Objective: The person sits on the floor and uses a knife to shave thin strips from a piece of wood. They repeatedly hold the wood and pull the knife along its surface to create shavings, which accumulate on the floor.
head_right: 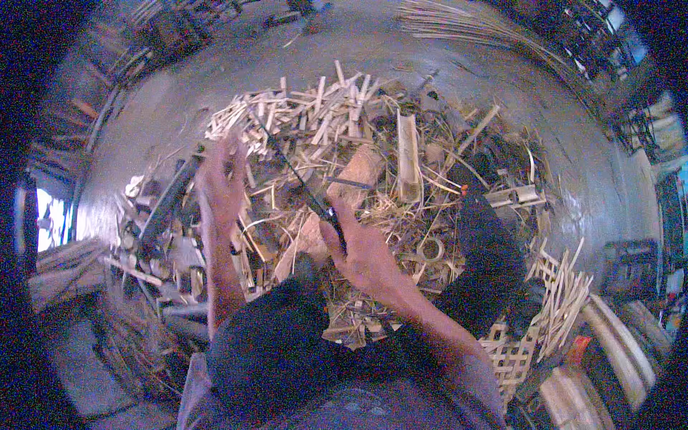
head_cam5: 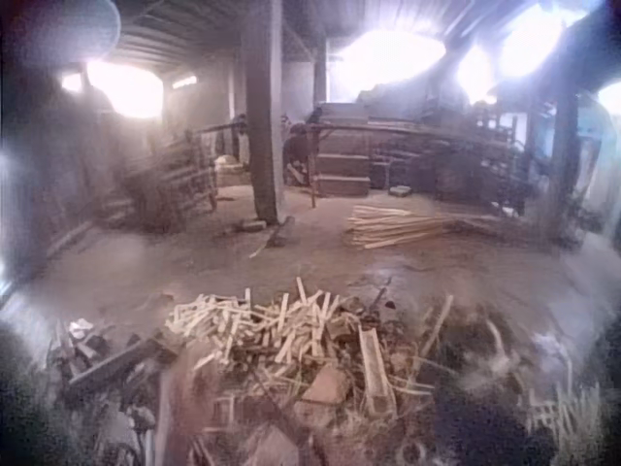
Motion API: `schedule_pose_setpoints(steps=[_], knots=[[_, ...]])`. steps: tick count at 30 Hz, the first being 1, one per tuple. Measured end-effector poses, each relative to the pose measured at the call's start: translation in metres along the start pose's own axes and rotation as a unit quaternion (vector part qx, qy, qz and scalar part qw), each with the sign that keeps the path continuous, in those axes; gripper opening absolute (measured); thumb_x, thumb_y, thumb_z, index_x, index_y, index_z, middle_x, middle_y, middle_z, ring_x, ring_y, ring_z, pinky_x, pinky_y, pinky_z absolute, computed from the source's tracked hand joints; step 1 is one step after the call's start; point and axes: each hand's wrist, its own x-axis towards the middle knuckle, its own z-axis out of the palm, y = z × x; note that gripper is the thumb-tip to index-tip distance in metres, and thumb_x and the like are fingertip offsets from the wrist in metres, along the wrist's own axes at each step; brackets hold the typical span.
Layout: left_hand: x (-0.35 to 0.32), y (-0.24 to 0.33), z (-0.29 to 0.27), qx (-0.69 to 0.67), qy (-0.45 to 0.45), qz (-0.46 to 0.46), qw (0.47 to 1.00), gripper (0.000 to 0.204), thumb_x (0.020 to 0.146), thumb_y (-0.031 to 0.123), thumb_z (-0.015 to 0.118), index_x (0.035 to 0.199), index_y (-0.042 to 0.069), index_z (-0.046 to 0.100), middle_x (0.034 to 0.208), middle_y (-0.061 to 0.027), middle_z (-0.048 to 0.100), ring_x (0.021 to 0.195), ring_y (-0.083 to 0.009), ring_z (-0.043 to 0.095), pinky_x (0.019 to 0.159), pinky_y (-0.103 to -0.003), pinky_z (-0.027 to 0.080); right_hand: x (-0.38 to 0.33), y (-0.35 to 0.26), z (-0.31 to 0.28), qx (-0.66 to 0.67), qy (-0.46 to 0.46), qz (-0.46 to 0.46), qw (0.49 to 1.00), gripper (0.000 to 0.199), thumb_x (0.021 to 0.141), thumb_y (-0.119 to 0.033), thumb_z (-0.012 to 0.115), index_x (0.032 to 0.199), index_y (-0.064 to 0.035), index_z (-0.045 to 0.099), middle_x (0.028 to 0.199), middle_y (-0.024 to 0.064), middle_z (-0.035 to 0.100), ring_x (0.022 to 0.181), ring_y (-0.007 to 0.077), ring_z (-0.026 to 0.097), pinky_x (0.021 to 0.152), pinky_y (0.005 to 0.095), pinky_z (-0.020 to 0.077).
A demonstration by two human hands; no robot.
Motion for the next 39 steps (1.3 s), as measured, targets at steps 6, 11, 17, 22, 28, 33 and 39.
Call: schedule_pose_setpoints(steps=[6,11,17,22,28,33,39], knots=[[0.143,0.057,-0.042,0.209,0.1,0.404,0.885,0.016,0.09,0.015,0.056,0.098,0.004,0.063,0.104,-0.0156,0.064,0.092,-0.0247,0.064,0.076,-0.039,0.051,0.002,-0.075,-0.042,0.012,0.016,-0.111,0.994,0.035,0.095,-0.023,0.051,0.121,0.0002,0.049,0.073,0.0152,0.06,0.059,0.0235,0.057,0.057,0.0346,0.0455],[0.104,-0.038,0.038,0.404,-0.339,0.107,0.843,0.031,0.089,0.034,0.052,0.103,0.01,0.066,0.104,-0.0131,0.066,0.095,-0.0296,0.063,0.082,-0.043,0.049,0.008,-0.09,-0.061,-0.022,-0.056,-0.032,0.998,0.033,0.096,-0.029,0.049,0.113,-0.0006,0.052,0.068,0.0129,0.053,0.059,0.0225,0.052,0.059,0.0352,0.0446],[0.121,-0.034,0.092,0.191,-0.313,0.048,0.929,0.041,0.084,0.046,0.055,0.107,0.014,0.066,0.104,-0.013,0.066,0.1,-0.0366,0.061,0.085,-0.047,0.048,0.051,0.024,0.013,0.025,-0.014,-0.017,0.999,0.04,0.096,-0.037,0.044,0.104,0.0005,0.053,0.079,0.0252,0.061,0.075,0.0435,0.06,0.066,0.0478,0.0468],[0.125,-0.089,0.098,0.136,-0.339,0.04,0.93,0.035,0.085,0.041,0.054,0.092,0.009,0.066,0.086,-0.0148,0.067,0.082,-0.0316,0.065,0.069,-0.046,0.051,0.041,-0.046,-0.052,0.041,-0.033,-0.02,0.998,0.025,0.096,-0.024,0.048,0.107,-0.002,0.055,0.062,0.0028,0.045,0.056,0.013,0.045,0.053,0.0305,0.0404],[0.044,-0.15,0.176,0.159,-0.259,0.094,0.948,0.035,0.087,0.039,0.054,0.103,0.01,0.064,0.099,-0.0139,0.066,0.091,-0.0268,0.064,0.079,-0.041,0.049,0.008,0.085,0.043,-0.012,-0.05,0.026,0.998,0.036,0.095,-0.035,0.049,0.109,-0.0021,0.054,0.073,0.0178,0.061,0.061,0.0305,0.059,0.061,0.0406,0.0463],[0.037,-0.089,0.135,-0.467,-0.177,-0.215,0.839,0.052,0.089,0.048,0.053,0.11,0.001,0.062,0.107,-0.011,0.063,0.091,-0.0177,0.06,0.087,-0.032,0.045,0.034,0.116,0.071,0.038,-0.068,0.056,0.995,0.039,0.091,-0.037,0.056,0.111,-0.0038,0.053,0.075,0.0129,0.061,0.06,0.0255,0.059,0.059,0.0379,0.0476],[-0.008,0.016,0.124,-0.315,-0.102,-0.076,0.941,0.032,0.09,0.027,0.062,0.107,0.001,0.063,0.095,-0.0081,0.065,0.087,-0.0149,0.06,0.08,-0.029,0.046,0.03,0.163,0.08,0.175,-0.12,0.166,0.963,0.031,0.081,-0.028,0.066,0.096,-0.0029,0.057,0.066,0.0023,0.057,0.053,0.0133,0.055,0.047,0.03,0.0442]])
